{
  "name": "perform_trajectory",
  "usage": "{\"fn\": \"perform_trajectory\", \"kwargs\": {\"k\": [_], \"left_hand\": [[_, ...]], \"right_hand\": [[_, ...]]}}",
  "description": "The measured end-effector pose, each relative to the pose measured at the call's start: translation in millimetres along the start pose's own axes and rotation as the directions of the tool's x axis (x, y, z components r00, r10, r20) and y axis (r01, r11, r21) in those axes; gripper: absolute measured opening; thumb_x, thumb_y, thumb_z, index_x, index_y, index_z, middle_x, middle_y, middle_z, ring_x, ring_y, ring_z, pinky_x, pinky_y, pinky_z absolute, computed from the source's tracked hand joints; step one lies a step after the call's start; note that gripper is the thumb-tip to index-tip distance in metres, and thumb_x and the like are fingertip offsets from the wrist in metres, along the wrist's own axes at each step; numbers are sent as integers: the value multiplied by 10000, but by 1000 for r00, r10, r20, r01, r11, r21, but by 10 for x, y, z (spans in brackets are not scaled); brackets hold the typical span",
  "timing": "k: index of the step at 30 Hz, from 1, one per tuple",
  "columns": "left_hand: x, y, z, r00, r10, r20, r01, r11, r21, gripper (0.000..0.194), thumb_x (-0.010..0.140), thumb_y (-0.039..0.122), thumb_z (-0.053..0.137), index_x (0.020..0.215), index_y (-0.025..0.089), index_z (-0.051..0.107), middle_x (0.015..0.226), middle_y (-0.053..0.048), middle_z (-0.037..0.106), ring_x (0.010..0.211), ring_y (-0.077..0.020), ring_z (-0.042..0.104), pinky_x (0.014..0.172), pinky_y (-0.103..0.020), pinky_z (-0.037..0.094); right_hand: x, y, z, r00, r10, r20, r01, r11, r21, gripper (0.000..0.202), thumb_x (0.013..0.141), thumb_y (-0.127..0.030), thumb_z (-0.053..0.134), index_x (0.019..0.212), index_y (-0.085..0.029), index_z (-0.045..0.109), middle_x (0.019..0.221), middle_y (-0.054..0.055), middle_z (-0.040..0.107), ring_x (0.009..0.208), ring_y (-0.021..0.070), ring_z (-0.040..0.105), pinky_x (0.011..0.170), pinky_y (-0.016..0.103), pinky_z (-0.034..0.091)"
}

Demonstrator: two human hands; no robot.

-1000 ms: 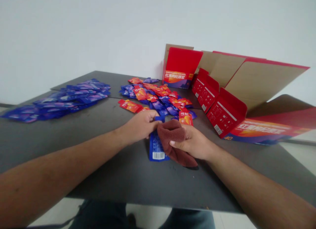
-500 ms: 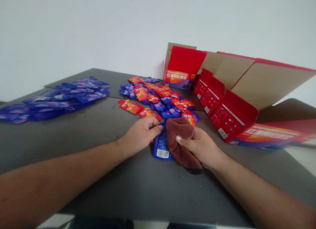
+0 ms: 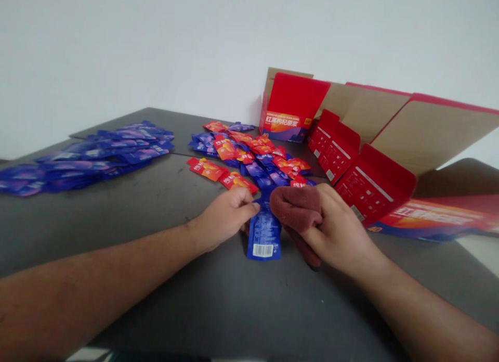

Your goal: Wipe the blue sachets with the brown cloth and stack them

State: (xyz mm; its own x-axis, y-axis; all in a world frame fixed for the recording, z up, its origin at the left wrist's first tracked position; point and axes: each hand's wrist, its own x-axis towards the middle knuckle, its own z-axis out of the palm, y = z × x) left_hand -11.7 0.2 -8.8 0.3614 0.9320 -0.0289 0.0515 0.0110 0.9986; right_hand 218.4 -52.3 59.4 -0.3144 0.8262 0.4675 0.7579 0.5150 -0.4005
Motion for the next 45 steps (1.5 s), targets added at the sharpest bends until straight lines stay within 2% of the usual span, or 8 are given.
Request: {"fn": "perform_trajectory", "kwargs": {"k": [5,12,18,23,28,34,39,45], "left_hand": [[-34,49,44,999,-15,42,17,999,-29,226,876,355,659,819,200,506,655,22,603,576,-153,630,542,-268,502],[-57,103,57,999,16,29,-16,1000,7,172,826,264,686,744,167,569,654,30,565,576,-92,498,534,-206,381],[-64,104,68,989,-57,139,76,988,-137,181,826,267,696,804,186,537,672,25,607,601,-137,606,577,-256,477],[-67,112,59,995,23,96,-15,997,-79,209,817,277,722,745,171,557,738,4,636,633,-109,553,580,-228,430],[-74,105,63,993,5,118,3,997,-71,185,830,272,710,768,192,554,615,44,571,544,-108,518,536,-232,403],[-68,89,73,991,56,119,-44,994,-102,192,826,265,710,746,179,558,824,-17,683,712,-135,601,650,-258,471],[-64,72,69,994,12,113,-3,996,-84,190,841,265,701,770,194,540,630,45,570,560,-109,525,543,-231,405],[-54,60,69,990,52,135,-37,993,-116,193,837,242,700,755,174,538,842,-11,678,708,-120,592,637,-241,455]], "right_hand": [[-37,-61,6,999,-40,-30,33,977,-209,156,826,-224,627,948,-227,528,986,101,582,929,293,594,770,413,519],[-107,-127,137,952,-139,274,187,970,-156,173,849,-147,591,993,-220,529,984,52,581,898,227,593,754,347,514],[-61,-68,116,984,-34,175,72,974,-213,135,833,-150,594,937,-209,529,941,63,580,880,244,584,765,379,511],[-86,-103,115,942,-153,298,197,972,-124,184,851,-155,603,1018,-215,553,1028,67,610,947,239,604,795,360,520],[-60,-49,101,986,-32,165,65,977,-205,168,823,-147,613,946,-217,523,959,63,584,887,245,586,770,382,513],[-90,-95,129,944,-131,302,167,982,-93,171,841,-148,599,982,-219,532,1002,54,597,915,226,592,762,345,502],[-62,-48,132,986,11,164,20,983,-182,148,829,-155,602,941,-208,521,947,56,566,882,240,572,763,376,487],[-81,-67,152,950,-104,294,127,990,-60,194,814,-129,602,961,-221,515,992,43,582,895,213,578,757,333,481]]}}
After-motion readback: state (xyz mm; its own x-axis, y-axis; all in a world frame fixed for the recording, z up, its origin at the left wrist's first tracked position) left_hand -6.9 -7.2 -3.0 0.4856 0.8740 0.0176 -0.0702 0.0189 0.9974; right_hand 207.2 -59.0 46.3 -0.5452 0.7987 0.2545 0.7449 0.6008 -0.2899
